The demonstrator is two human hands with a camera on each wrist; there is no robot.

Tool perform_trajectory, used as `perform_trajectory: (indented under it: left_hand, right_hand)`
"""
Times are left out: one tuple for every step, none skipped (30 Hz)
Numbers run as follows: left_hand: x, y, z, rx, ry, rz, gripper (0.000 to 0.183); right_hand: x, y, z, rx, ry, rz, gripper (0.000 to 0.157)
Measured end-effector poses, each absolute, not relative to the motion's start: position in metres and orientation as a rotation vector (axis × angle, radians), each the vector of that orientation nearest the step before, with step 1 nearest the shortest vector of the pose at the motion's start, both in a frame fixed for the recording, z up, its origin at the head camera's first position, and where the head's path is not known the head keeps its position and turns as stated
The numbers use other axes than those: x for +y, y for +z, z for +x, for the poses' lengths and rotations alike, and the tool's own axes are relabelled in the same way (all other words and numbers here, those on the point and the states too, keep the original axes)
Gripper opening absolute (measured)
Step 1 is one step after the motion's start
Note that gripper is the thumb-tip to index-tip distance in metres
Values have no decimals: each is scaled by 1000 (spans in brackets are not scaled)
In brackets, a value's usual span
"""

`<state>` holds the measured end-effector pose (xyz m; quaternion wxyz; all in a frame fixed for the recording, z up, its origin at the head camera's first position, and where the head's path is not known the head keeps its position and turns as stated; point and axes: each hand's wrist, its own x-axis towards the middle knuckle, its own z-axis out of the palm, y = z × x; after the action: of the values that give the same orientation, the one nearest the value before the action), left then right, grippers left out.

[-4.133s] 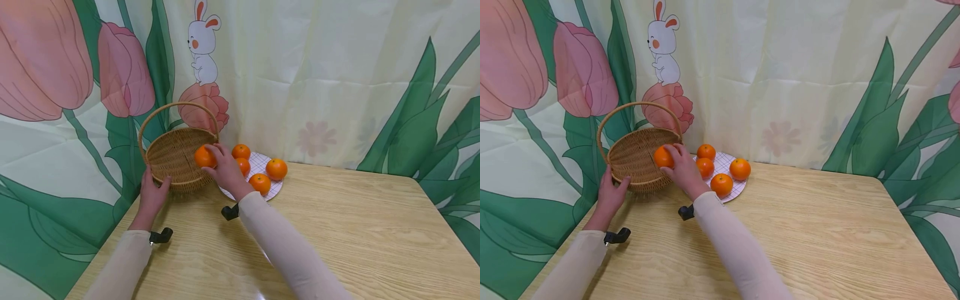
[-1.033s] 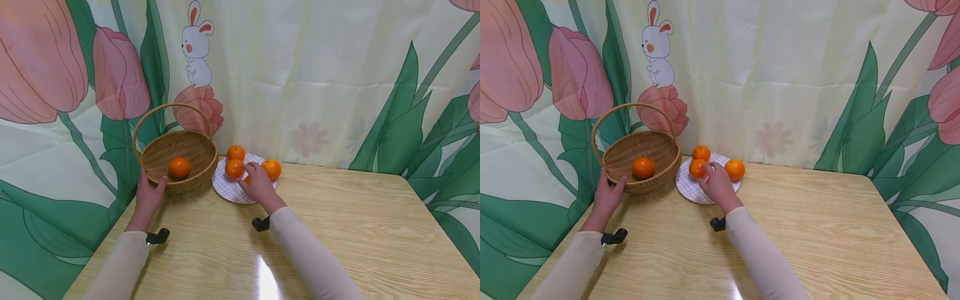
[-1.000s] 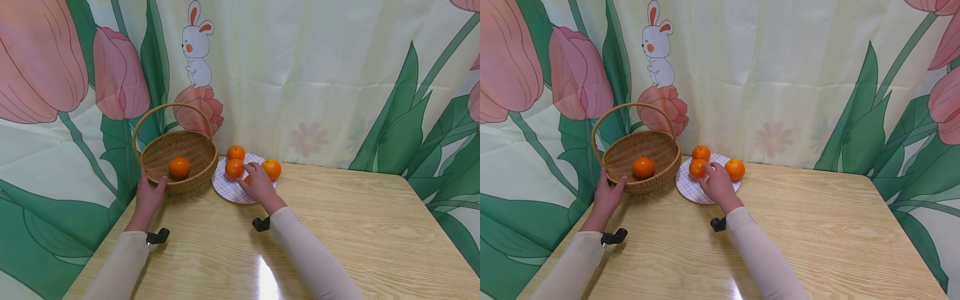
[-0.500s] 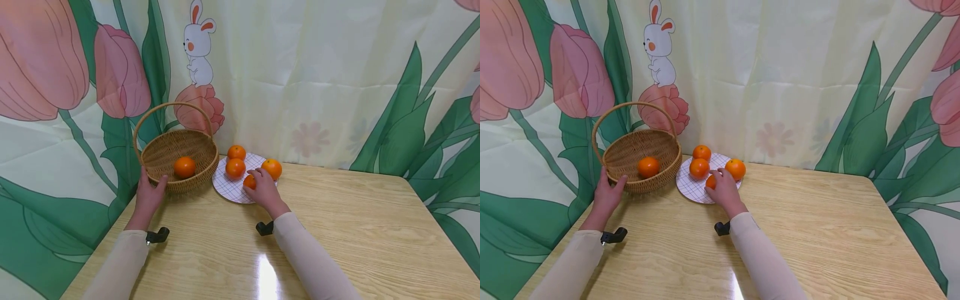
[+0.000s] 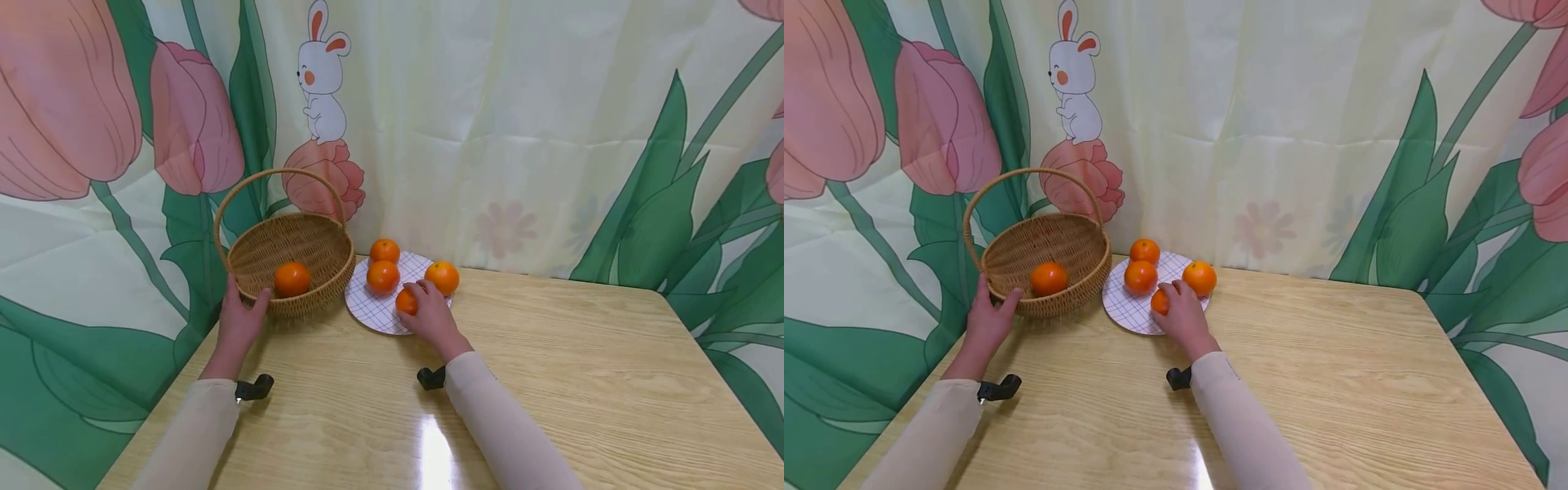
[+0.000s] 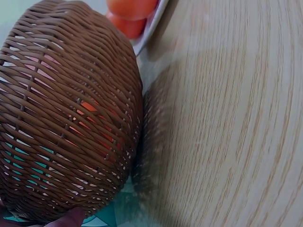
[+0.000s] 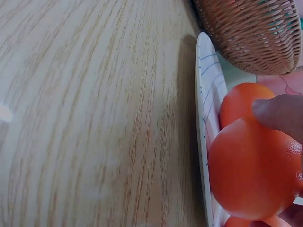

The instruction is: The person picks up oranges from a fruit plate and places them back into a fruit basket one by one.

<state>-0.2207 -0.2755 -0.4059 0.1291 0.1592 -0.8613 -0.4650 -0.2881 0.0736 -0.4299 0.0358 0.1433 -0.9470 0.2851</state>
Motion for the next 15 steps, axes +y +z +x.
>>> perform_trajectory:
  left_hand:
    - [-276, -406, -221, -2505, -1347, 463, 91]
    - [-276, -406, -220, -2507, -1341, 461, 92]
    - [-276, -406, -220, -2508, -1334, 459, 92]
    - [-276, -406, -220, -2509, -1331, 456, 92]
    - [-276, -406, -220, -2510, -1330, 454, 91]
    - [-277, -407, -220, -2510, -1330, 455, 92]
    - [-277, -407, -220, -2510, -1329, 454, 92]
    - [-277, -407, -220, -2510, -1328, 454, 92]
    - [-277, -408, -221, -2510, -1326, 457, 92]
    - [-277, -408, -221, -2510, -1326, 458, 92]
    - [-276, -408, -221, -2508, -1327, 456, 92]
    - [-276, -409, -221, -2507, -1326, 453, 93]
    - [-276, -409, -221, -2504, -1328, 450, 93]
    - [-275, -409, -221, -2502, -1330, 445, 93]
    - [-275, -410, -221, -2501, -1330, 442, 93]
  right_hand:
    - [74, -431, -288, -2910, 876, 444, 60]
    - [74, -431, -289, -2912, 879, 444, 60]
    - [74, -432, -289, -2915, 879, 445, 61]
    - [74, -432, -289, -2920, 878, 446, 62]
    - [74, -432, -289, -2922, 879, 444, 62]
    - [75, -433, -289, -2925, 878, 444, 63]
    - [75, -433, -289, -2925, 880, 444, 63]
    - [75, -433, -289, -2925, 880, 445, 64]
    - [75, -434, -288, -2922, 877, 449, 64]
    - [75, -434, -288, -2922, 877, 451, 64]
    - [75, -434, -288, -2920, 876, 452, 64]
    - [76, -434, -289, -2917, 874, 453, 65]
    - [76, -434, -289, -2915, 874, 454, 65]
    - [76, -434, -289, -2915, 869, 455, 65]
    - [76, -434, -289, -2914, 867, 455, 65]
